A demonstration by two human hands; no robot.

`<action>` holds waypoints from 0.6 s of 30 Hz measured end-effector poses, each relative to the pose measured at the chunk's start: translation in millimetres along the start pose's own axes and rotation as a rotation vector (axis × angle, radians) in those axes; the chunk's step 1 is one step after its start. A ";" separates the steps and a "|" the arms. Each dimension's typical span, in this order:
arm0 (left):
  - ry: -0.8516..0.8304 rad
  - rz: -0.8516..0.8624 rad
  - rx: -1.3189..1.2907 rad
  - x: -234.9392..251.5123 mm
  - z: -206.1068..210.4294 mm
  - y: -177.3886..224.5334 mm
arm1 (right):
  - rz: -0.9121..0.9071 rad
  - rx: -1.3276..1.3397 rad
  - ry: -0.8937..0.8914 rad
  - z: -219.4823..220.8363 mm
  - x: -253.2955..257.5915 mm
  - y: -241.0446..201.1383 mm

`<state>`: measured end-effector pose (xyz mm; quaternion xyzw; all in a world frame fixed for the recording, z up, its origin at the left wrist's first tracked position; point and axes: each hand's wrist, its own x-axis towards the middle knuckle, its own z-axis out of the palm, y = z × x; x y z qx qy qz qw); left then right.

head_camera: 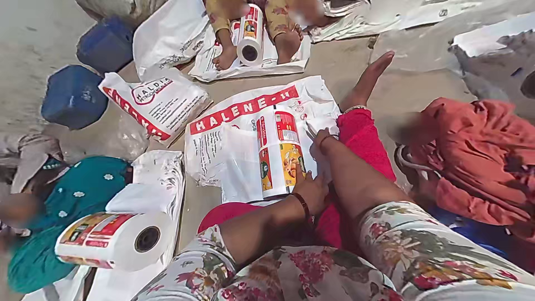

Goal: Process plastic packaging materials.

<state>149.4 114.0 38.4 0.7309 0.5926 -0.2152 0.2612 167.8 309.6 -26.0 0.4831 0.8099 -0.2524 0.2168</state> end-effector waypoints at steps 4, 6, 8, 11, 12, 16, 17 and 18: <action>0.177 -0.015 0.069 -10.8 11.0 -40.1 | 0.154 0.254 0.099 5.7 0.6 -10.8; 0.299 -0.053 0.036 -20.9 16.4 -57.5 | 0.190 0.340 0.145 0.6 -1.3 -8.7; 0.387 -0.071 0.015 -26.5 21.2 -66.9 | 0.199 0.335 0.148 -6.9 -8.9 -8.2; 0.443 -0.092 -0.027 -32.3 26.7 -70.1 | 0.131 0.166 0.051 -18.7 -44.6 -31.9; 0.456 -0.089 -0.042 -32.4 26.1 -70.7 | 0.100 0.126 0.027 -22.2 -57.9 -41.5; 0.478 -0.087 -0.095 -37.4 26.1 -74.6 | 0.035 0.092 -0.021 -14.4 -82.6 -43.5; 0.499 -0.081 -0.107 -38.2 27.9 -75.5 | 0.045 0.075 -0.109 -20.4 -90.5 -39.6; 0.534 -0.071 -0.119 -37.7 29.5 -77.2 | 0.050 0.013 -0.195 -30.0 -98.6 -37.0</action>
